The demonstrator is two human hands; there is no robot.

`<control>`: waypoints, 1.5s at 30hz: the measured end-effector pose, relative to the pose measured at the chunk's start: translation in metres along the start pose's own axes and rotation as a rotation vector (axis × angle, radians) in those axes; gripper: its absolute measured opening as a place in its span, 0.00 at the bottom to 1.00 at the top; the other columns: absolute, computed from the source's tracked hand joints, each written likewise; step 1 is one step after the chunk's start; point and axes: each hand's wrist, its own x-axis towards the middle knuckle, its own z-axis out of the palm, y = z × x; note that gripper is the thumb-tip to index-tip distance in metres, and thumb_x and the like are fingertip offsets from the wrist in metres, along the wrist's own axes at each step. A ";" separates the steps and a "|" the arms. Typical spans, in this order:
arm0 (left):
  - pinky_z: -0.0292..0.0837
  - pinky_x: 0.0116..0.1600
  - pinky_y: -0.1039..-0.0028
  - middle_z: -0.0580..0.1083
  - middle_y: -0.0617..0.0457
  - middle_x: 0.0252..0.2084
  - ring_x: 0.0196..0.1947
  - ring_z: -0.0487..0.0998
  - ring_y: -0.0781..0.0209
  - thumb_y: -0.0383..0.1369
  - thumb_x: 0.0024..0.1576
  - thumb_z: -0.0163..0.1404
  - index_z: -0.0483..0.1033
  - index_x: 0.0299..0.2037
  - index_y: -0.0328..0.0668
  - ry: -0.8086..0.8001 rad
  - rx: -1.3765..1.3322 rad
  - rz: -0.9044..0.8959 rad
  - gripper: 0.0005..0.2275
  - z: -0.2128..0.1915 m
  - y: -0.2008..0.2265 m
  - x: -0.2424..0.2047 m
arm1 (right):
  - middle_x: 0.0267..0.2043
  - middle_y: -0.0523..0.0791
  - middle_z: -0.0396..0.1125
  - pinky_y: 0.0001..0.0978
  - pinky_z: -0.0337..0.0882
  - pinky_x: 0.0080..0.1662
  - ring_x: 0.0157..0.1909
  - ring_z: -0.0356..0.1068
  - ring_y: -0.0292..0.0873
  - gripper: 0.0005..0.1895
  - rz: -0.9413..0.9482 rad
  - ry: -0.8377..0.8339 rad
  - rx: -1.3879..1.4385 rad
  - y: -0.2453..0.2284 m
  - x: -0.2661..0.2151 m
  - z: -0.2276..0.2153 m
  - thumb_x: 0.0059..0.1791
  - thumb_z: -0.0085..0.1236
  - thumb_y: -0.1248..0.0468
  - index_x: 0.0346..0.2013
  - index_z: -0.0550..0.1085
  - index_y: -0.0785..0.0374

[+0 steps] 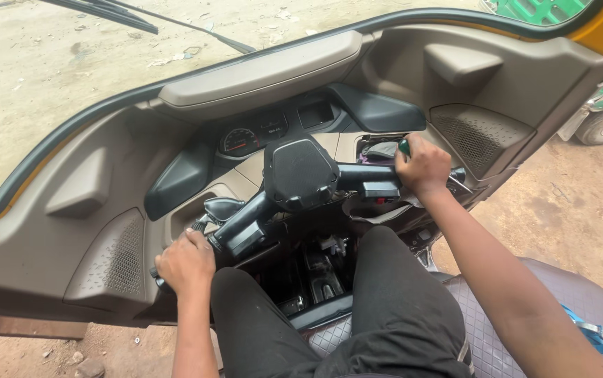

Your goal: The person uses a screwdriver to remove screws from the dashboard area of a vehicle, then removes a component and wipes it with a cloth.

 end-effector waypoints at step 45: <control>0.64 0.68 0.53 0.52 0.38 0.72 0.71 0.58 0.34 0.43 0.26 0.74 0.42 0.75 0.58 -0.107 -0.549 0.665 0.63 -0.043 0.175 0.007 | 0.35 0.45 0.73 0.43 0.71 0.38 0.36 0.74 0.52 0.11 0.011 0.083 -0.019 -0.012 -0.022 -0.009 0.46 0.65 0.59 0.40 0.75 0.58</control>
